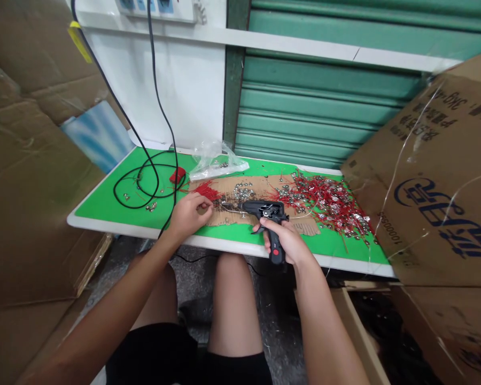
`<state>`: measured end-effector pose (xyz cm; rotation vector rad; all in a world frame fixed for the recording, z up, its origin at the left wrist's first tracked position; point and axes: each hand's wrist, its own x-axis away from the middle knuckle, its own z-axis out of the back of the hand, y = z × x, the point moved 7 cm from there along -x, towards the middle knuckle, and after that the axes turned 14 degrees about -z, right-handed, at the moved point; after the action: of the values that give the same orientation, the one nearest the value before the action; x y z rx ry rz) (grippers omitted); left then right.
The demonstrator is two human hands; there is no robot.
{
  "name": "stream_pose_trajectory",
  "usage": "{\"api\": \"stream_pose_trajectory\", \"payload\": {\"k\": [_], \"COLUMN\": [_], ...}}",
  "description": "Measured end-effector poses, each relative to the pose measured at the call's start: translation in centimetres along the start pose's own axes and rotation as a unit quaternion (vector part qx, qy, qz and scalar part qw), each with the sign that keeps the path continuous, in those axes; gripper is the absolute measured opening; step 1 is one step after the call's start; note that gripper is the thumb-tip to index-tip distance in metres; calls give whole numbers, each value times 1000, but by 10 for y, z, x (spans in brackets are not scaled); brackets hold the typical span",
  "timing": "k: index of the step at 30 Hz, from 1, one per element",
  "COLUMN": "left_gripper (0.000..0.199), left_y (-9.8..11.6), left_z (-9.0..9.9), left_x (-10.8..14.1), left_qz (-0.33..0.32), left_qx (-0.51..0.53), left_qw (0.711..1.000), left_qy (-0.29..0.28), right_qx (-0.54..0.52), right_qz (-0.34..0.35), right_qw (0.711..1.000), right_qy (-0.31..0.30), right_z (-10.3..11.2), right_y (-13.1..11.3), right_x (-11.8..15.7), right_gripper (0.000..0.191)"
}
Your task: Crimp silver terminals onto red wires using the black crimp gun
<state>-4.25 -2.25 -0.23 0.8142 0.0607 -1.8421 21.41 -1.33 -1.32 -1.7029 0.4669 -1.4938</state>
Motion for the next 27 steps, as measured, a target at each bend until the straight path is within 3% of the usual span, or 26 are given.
{"api": "stream_pose_trajectory", "payload": {"k": [27], "left_gripper": [10], "left_y": [1], "left_z": [0], "left_x": [0], "left_qz": [2], "left_qx": [-1], "left_qw": [1000], "left_qy": [3], "right_qx": [53], "right_qz": [31], "right_qw": [998], "right_qy": [23], "right_z": [-5], "right_y": [-8], "right_x": [11], "right_gripper": [56]}}
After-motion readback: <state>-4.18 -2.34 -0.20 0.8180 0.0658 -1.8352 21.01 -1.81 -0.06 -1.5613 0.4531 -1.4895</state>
